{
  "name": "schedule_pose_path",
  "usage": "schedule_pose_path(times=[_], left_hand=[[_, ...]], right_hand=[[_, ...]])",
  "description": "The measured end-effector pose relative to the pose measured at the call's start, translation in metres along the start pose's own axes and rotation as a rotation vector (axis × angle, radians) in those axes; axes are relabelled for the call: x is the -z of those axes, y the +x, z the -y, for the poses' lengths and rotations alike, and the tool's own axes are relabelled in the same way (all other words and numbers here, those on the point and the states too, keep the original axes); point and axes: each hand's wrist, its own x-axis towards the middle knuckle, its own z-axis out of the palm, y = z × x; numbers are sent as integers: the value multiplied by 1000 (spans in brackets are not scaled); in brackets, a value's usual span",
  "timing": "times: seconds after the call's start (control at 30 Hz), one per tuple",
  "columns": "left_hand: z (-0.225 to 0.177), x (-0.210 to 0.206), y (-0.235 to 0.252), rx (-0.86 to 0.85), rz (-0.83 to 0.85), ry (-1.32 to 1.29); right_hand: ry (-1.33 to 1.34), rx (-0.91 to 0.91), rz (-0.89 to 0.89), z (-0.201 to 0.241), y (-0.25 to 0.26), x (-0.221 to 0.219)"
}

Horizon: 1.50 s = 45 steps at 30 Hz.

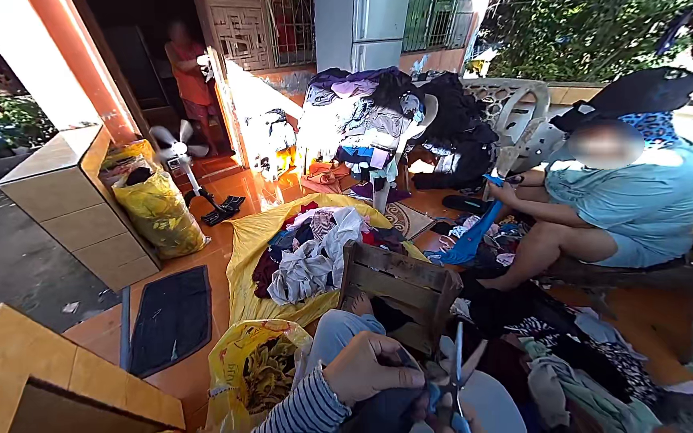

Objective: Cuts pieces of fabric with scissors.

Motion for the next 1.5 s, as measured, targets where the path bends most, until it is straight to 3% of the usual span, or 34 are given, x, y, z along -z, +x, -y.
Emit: schedule_pose_path(times=[0.07,0.13,0.43,0.6,0.73,0.8,0.9,0.97,1.0,1.07,1.17,1.23,1.33,1.43,1.5], left_hand=[[1,-5,2,6,-102,-182],[3,-13,4,43,-147,-357],[-2,-1,1,161,-306,-633],[-17,34,-13,75,-456,-414],[-34,98,-53,-12,-488,129],[-41,122,-72,142,-567,405],[-33,145,-86,677,-580,815],[-20,146,-78,1003,-537,935],[-19,137,-69,1046,-507,931],[-16,113,-50,784,-424,854],[9,63,-16,289,-109,654],[26,26,5,112,71,561],[46,4,20,70,82,475],[59,18,19,122,-10,331],[57,32,11,163,-80,241]], right_hand=[[-65,5,-145,-5,5,-4],[-53,-19,-178,-12,9,-10],[270,-148,-24,-14,10,-24],[295,-143,-110,-13,6,-15],[289,-138,-236,-8,5,-3],[288,-151,-309,-2,8,-2],[296,-169,-363,2,20,-1],[306,-166,-394,8,34,0],[306,-165,-420,13,41,0],[291,-153,-456,24,57,0],[328,-137,-435,42,79,2],[398,-179,-411,54,90,5],[444,-183,-363,65,101,19],[317,-118,-522,71,109,46],[53,-52,-664,70,109,70]])
